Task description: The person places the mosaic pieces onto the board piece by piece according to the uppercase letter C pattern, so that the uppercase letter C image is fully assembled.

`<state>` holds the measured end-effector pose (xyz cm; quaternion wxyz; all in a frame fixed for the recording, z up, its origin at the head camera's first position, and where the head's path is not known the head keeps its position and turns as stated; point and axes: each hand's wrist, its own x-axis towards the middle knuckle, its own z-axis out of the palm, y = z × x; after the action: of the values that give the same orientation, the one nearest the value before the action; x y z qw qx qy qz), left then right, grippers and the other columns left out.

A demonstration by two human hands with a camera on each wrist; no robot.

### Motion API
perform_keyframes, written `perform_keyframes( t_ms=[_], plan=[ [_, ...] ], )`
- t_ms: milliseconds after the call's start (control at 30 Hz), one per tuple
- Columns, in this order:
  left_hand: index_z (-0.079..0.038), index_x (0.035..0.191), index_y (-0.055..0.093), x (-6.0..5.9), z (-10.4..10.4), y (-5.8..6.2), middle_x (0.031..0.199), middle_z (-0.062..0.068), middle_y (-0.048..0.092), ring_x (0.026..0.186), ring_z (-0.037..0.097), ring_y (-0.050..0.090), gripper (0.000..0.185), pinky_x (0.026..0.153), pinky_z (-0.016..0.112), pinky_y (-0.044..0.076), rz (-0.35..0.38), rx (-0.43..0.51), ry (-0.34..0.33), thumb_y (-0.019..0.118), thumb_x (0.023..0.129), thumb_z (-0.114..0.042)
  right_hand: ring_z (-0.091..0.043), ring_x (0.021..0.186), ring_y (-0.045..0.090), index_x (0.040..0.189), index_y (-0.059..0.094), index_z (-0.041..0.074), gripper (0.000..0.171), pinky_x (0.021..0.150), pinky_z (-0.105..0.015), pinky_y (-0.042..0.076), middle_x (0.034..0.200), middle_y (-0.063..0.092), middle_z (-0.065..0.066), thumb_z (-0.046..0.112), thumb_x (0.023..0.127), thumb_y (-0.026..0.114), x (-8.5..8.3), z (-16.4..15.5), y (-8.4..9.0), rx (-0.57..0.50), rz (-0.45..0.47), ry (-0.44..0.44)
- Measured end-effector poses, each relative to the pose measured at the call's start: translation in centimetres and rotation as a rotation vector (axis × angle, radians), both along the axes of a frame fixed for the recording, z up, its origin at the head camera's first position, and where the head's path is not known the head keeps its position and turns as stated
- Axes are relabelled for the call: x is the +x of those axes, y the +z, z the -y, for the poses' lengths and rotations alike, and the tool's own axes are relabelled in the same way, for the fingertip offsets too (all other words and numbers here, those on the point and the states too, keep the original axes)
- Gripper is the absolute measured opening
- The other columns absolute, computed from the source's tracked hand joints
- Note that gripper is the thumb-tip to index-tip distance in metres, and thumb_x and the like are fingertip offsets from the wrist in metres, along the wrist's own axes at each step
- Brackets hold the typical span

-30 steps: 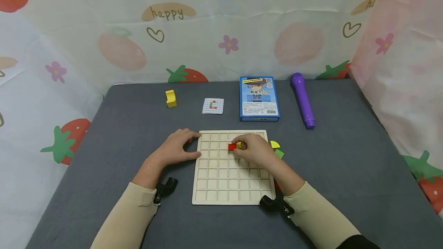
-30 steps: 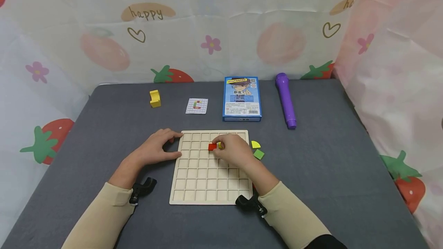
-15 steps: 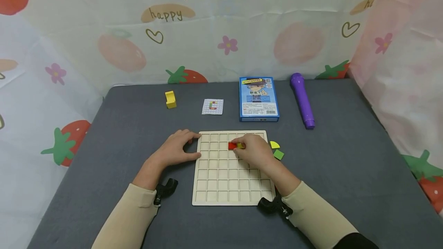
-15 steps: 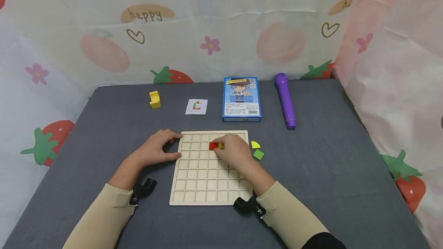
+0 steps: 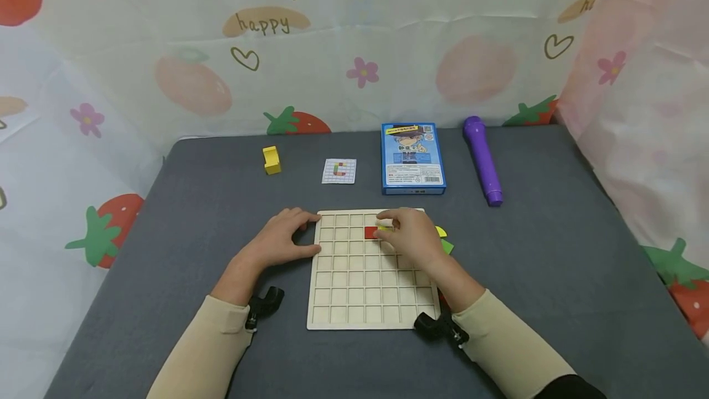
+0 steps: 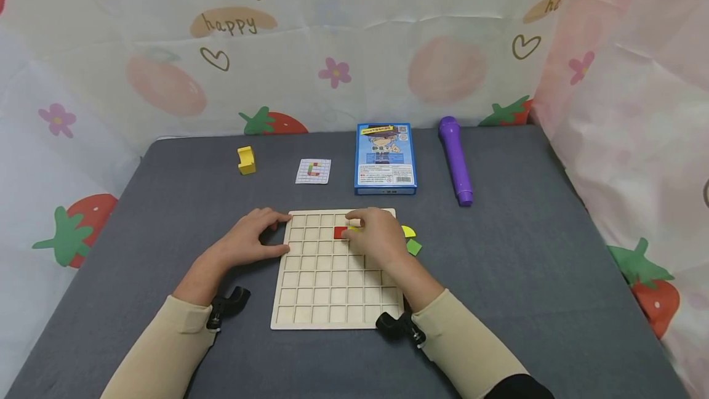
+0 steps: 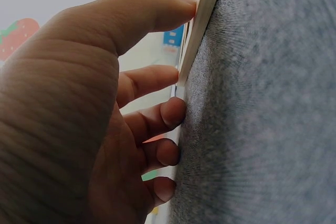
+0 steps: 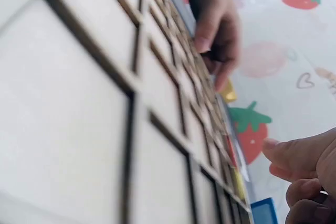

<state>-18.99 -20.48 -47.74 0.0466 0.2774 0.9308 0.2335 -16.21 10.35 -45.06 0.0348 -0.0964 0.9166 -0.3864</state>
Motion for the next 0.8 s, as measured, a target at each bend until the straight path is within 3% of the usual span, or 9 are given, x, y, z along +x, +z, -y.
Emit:
perform_keyframes(
  t_ms=[200,467,633,800],
  plan=[
    [-0.011,0.137,0.064,0.1,0.0,0.1,0.096,0.0,0.052,0.086,0.018,0.043,0.061,0.079,0.04,0.035,0.004,0.004,0.0,0.078,0.087,-0.043,-0.019,0.068,0.038,0.122,0.076,0.009,0.033,0.061,-0.036,0.029,0.066,0.034,0.0,0.025,0.094,0.078,0.3,-1.8,2.1,-0.088,0.031,0.001],
    [-0.011,0.138,0.064,0.0,0.0,0.2,0.097,0.0,0.052,0.088,0.018,0.044,0.061,0.081,0.041,0.035,0.011,0.005,-0.001,0.078,0.087,-0.044,-0.019,0.063,0.036,0.125,0.074,0.005,0.036,0.057,-0.035,0.031,0.074,0.045,-0.004,0.025,0.096,0.075,0.2,-4.8,4.2,-0.042,0.071,0.015],
    [-0.011,0.137,0.064,0.1,0.0,0.2,0.097,-0.001,0.052,0.088,0.018,0.044,0.062,0.08,0.041,0.035,0.014,0.002,0.003,0.078,0.087,-0.044,-0.019,0.06,0.041,0.124,0.074,0.003,0.032,0.054,-0.033,0.035,0.082,0.054,-0.007,0.019,0.096,0.073,-0.3,-7.1,4.6,0.075,0.077,0.038],
    [-0.012,0.137,0.064,0.1,0.0,0.2,0.097,-0.001,0.052,0.087,0.018,0.044,0.062,0.08,0.04,0.035,0.017,-0.001,0.006,0.078,0.087,-0.045,-0.022,0.069,0.05,0.12,0.074,0.002,0.027,0.06,-0.036,0.042,0.088,0.059,-0.008,0.01,0.095,0.071,-1.0,-9.1,4.0,0.227,0.115,0.088]
  ],
)
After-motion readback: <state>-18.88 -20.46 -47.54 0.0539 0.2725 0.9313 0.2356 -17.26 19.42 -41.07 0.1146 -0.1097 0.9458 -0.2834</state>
